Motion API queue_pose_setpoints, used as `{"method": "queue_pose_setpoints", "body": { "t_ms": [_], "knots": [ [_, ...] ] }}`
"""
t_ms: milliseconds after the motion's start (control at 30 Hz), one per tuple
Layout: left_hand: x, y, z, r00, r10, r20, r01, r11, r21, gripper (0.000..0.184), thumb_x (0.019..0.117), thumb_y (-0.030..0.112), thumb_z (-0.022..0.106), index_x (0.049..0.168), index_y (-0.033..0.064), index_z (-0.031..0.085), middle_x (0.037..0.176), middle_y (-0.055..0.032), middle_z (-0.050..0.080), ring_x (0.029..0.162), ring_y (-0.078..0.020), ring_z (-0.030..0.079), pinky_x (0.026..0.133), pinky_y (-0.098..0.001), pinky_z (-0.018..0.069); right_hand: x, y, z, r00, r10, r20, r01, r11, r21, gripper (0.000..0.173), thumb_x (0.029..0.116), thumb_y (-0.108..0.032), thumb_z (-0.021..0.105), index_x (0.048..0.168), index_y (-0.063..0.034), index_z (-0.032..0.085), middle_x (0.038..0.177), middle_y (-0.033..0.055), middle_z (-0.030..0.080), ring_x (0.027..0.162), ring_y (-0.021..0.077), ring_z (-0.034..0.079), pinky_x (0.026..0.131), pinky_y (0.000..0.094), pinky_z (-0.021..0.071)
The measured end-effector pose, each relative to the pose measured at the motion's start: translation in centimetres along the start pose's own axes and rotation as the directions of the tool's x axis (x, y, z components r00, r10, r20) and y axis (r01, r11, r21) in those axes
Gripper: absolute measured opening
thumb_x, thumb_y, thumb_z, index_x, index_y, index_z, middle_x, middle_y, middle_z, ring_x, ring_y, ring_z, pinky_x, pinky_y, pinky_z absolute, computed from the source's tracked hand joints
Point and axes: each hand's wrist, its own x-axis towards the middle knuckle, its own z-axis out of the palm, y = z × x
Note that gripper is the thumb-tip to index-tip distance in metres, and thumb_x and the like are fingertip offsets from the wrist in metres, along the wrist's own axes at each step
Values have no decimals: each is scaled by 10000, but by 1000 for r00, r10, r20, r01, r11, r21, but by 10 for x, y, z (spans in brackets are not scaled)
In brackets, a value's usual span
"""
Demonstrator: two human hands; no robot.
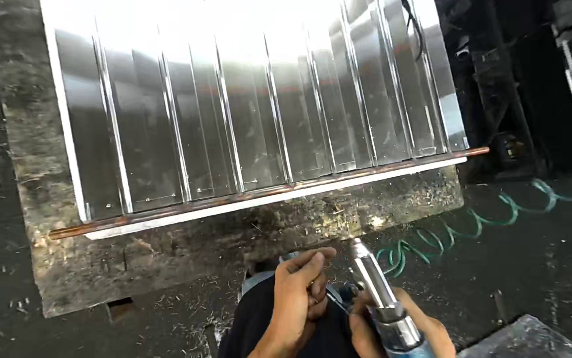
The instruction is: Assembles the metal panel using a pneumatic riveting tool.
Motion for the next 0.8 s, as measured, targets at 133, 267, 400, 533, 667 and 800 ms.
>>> {"method": "queue_pose_setpoints", "body": {
  "t_ms": [133,267,400,533,667,800],
  "knots": [
    [-20,-37,-3,926,-182,332,243,958,-152,333,1069,210,438,1192,37,695,529,96,420,395,4,371,371,-155,330,-24,30,-13,986,86,-143,-66,988,141,305,815,-159,785,1041,-6,651,805,7,731,682,84,705,601,275,620],
    [-30,-65,1,903,-156,400,272,929,-252,340,1066,238,470,1221,39,697,528,88,438,393,2,376,368,-155,322,-32,40,-16,991,73,-108,-59,990,129,282,816,-147,789,1029,-8,666,819,11,735,707,81,710,631,264,624],
    [-27,-58,1,901,-66,428,210,931,-298,298,1051,282,555,1122,58,738,530,84,464,397,14,394,372,-148,334,-23,31,-15,999,12,-30,-9,995,103,266,803,-111,793,1033,-18,697,865,24,764,757,83,736,668,274,645],
    [-24,-44,-4,912,17,410,114,949,-293,281,1044,293,585,1065,54,731,536,92,443,407,15,391,376,-147,330,-7,18,-9,999,-36,-16,37,998,54,261,795,-143,787,1008,-18,704,852,20,763,755,57,729,657,251,632],
    [-19,-17,-10,963,55,262,32,948,-317,265,1063,225,528,952,55,698,524,96,410,399,18,379,369,-146,333,9,1,-3,986,-165,-10,164,986,-29,277,890,-288,782,984,-32,736,811,21,759,718,10,707,629,194,600],
    [-11,16,-31,975,98,202,4,892,-451,280,1068,249,515,959,60,689,532,95,410,398,15,387,370,-144,337,15,1,5,975,-158,156,180,974,-140,348,899,-350,750,1041,-34,774,787,51,765,670,54,704,605,254,584]
  ]
}}
